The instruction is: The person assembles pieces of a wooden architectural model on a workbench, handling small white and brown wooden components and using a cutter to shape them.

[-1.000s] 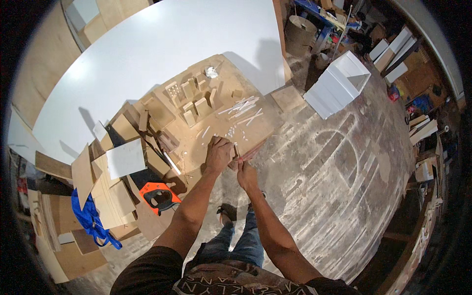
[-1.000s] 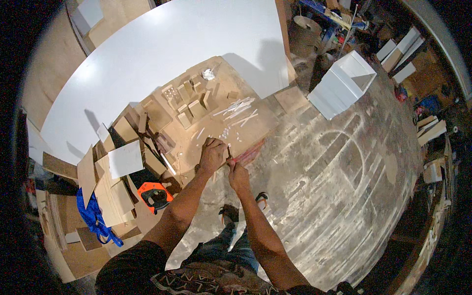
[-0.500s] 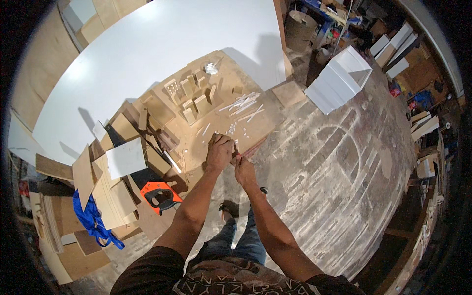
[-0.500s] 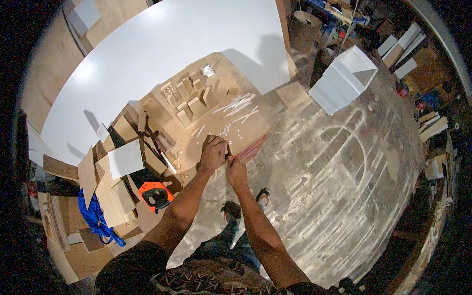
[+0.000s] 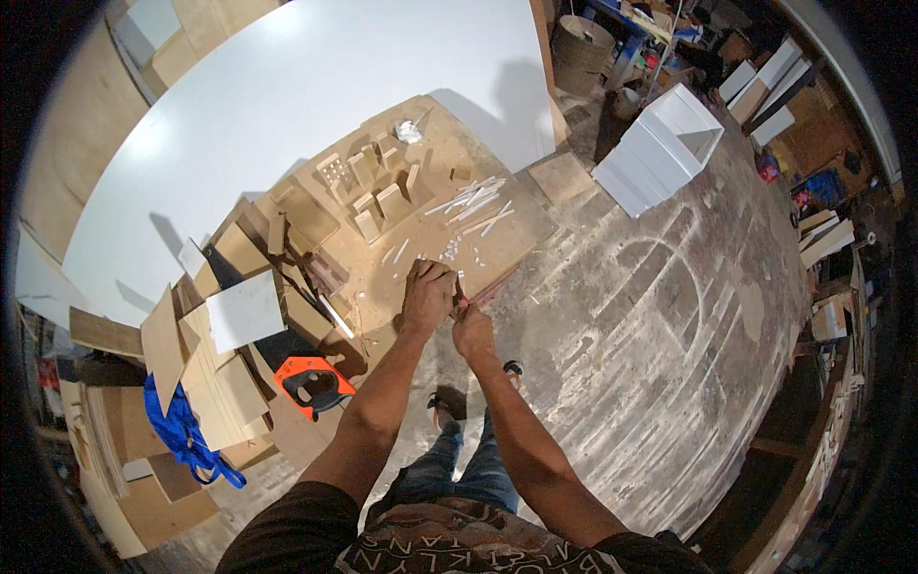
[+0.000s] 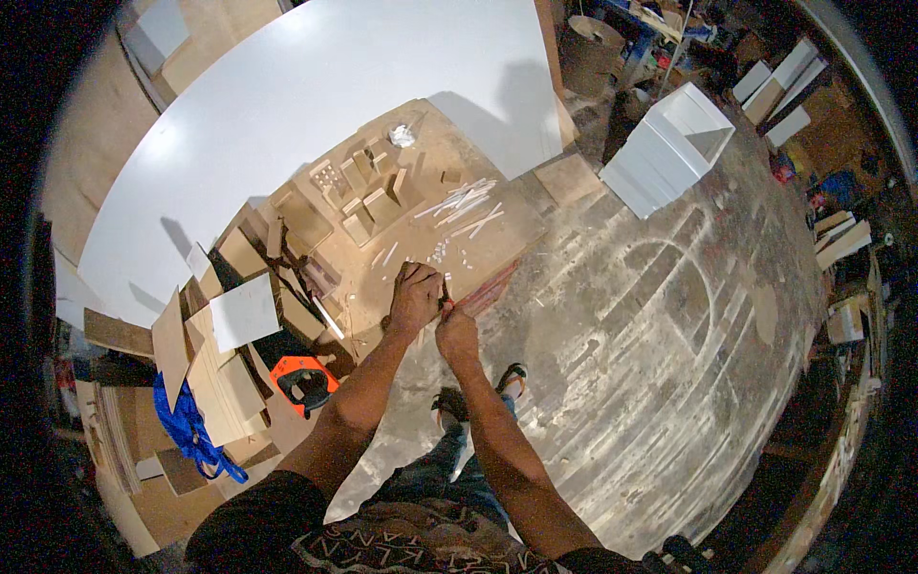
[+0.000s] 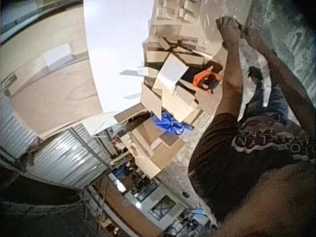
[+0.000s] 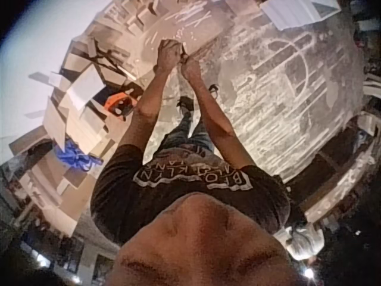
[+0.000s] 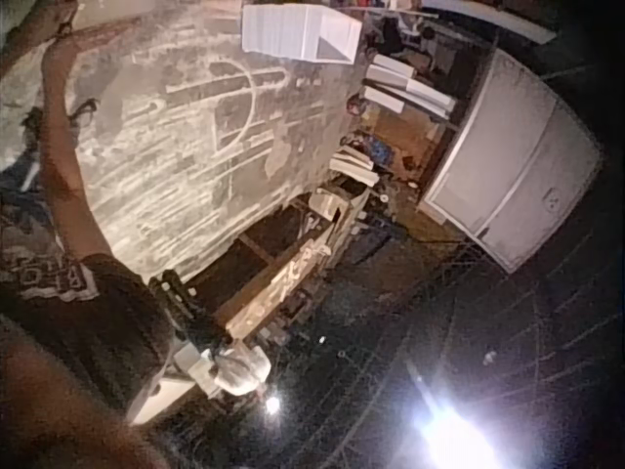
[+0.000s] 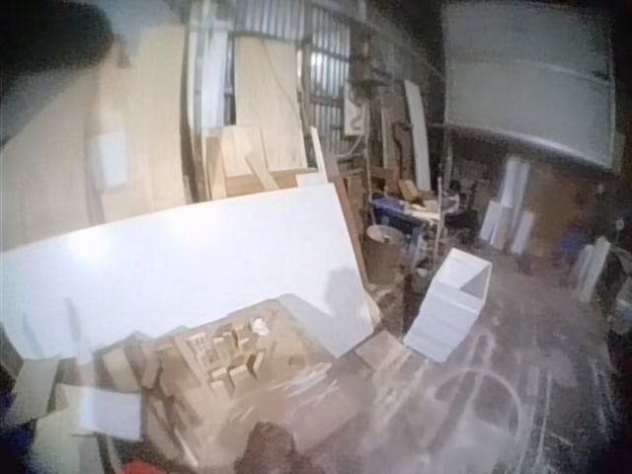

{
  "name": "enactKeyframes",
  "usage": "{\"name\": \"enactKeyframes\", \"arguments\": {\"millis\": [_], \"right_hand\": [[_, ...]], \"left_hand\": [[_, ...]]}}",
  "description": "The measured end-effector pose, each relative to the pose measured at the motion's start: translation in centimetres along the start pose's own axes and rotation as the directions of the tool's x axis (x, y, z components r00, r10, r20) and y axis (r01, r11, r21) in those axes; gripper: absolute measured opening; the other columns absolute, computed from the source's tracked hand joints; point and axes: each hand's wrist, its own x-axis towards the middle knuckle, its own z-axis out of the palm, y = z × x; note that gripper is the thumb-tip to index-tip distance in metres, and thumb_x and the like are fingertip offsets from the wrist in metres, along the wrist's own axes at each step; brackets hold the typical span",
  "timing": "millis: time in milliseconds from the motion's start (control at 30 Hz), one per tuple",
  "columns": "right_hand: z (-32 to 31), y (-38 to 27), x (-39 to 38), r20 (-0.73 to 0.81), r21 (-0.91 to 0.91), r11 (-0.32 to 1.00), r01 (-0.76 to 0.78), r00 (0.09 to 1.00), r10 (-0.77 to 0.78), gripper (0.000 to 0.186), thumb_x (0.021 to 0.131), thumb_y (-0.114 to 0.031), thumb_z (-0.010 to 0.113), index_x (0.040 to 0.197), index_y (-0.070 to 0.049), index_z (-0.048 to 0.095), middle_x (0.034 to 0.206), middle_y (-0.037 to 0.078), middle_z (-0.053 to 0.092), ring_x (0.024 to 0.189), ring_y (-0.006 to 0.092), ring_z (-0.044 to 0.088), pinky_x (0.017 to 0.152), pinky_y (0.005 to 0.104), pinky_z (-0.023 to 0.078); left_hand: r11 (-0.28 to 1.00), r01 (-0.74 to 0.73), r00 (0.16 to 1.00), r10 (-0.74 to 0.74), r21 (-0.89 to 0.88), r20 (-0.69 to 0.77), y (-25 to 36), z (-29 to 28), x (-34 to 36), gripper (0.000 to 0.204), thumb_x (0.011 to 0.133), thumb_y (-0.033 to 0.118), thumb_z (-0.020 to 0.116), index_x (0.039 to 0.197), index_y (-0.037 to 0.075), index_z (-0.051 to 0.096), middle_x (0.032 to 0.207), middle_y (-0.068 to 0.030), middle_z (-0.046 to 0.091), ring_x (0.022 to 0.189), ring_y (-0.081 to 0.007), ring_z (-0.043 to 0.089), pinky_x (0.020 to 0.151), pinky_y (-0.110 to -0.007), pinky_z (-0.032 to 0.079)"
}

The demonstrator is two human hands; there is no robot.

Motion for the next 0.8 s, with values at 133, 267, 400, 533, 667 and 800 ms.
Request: {"name": "enactKeyframes", "arguments": {"millis": [133,267,400,533,667,800], "right_hand": [[0.2,0.5,0.8,0.006,-0.040,0.999,-0.002,1.000,0.003,0.045,0.107,-0.032,0.041,0.102,0.008,0.061,0.088,0.038,0.067,0.088,0.0540,0.067,0.078,0.0608,0.053],[0.4,-0.1,0.9,0.003,-0.060,0.998,-0.014,1.000,0.014,0.046,0.107,-0.033,0.041,0.102,0.008,0.061,0.089,0.037,0.067,0.088,0.0540,0.068,0.079,0.0607,0.054],[-0.1,-0.8,1.0,0.089,-0.097,0.990,-0.102,0.990,0.111,0.049,0.107,-0.036,0.040,0.106,0.008,0.061,0.095,0.037,0.067,0.095,0.0535,0.067,0.085,0.0604,0.053],[0.0,-0.9,1.3,0.065,-0.099,0.987,-0.130,0.988,0.137,0.054,0.108,-0.039,0.038,0.100,0.010,0.062,0.091,0.041,0.065,0.098,0.0554,0.065,0.088,0.0612,0.050],[-0.3,-0.6,1.9,0.069,-0.122,0.980,-0.155,0.984,0.164,0.054,0.108,-0.040,0.038,0.101,0.008,0.062,0.095,0.040,0.066,0.098,0.0566,0.064,0.087,0.0609,0.051],[-0.6,-1.4,3.1,0.110,-0.065,0.992,-0.107,0.987,0.114,0.055,0.108,-0.043,0.038,0.104,0.007,0.062,0.099,0.040,0.066,0.098,0.0571,0.064,0.087,0.0609,0.051]], "left_hand": [[0.999,-0.025,0.999,0.024,0.024,0.025,0.2,0.1,0.5,0.008,0.082,0.005,0.062,0.086,0.004,0.069,0.094,-0.0103,0.068,0.098,-0.0316,0.061,0.092,-0.045,0.047],[1.000,-0.005,0.999,0.004,0.031,0.038,-0.4,0.4,0.2,0.009,0.080,0.006,0.063,0.087,0.004,0.069,0.094,-0.0101,0.068,0.099,-0.0309,0.061,0.093,-0.045,0.047],[0.995,0.052,0.988,-0.064,0.081,0.144,-0.7,0.5,0.0,0.014,0.078,0.010,0.068,0.091,0.009,0.073,0.101,-0.0034,0.069,0.108,-0.0249,0.059,0.107,-0.045,0.041],[0.995,0.071,0.982,-0.083,0.074,0.170,-0.5,0.3,0.3,0.016,0.077,0.010,0.068,0.092,0.009,0.073,0.101,-0.0030,0.068,0.109,-0.0254,0.058,0.107,-0.045,0.040],[0.999,0.023,0.993,-0.026,0.026,0.115,0.2,-0.3,1.1,0.020,0.072,0.004,0.069,0.092,0.002,0.070,0.096,-0.0087,0.068,0.101,-0.0303,0.060,0.097,-0.044,0.046],[1.000,0.012,0.995,-0.012,-0.002,0.095,0.4,-0.7,1.4,0.020,0.074,0.003,0.068,0.094,0.001,0.070,0.095,-0.0106,0.067,0.099,-0.0317,0.060,0.095,-0.045,0.046]]}}
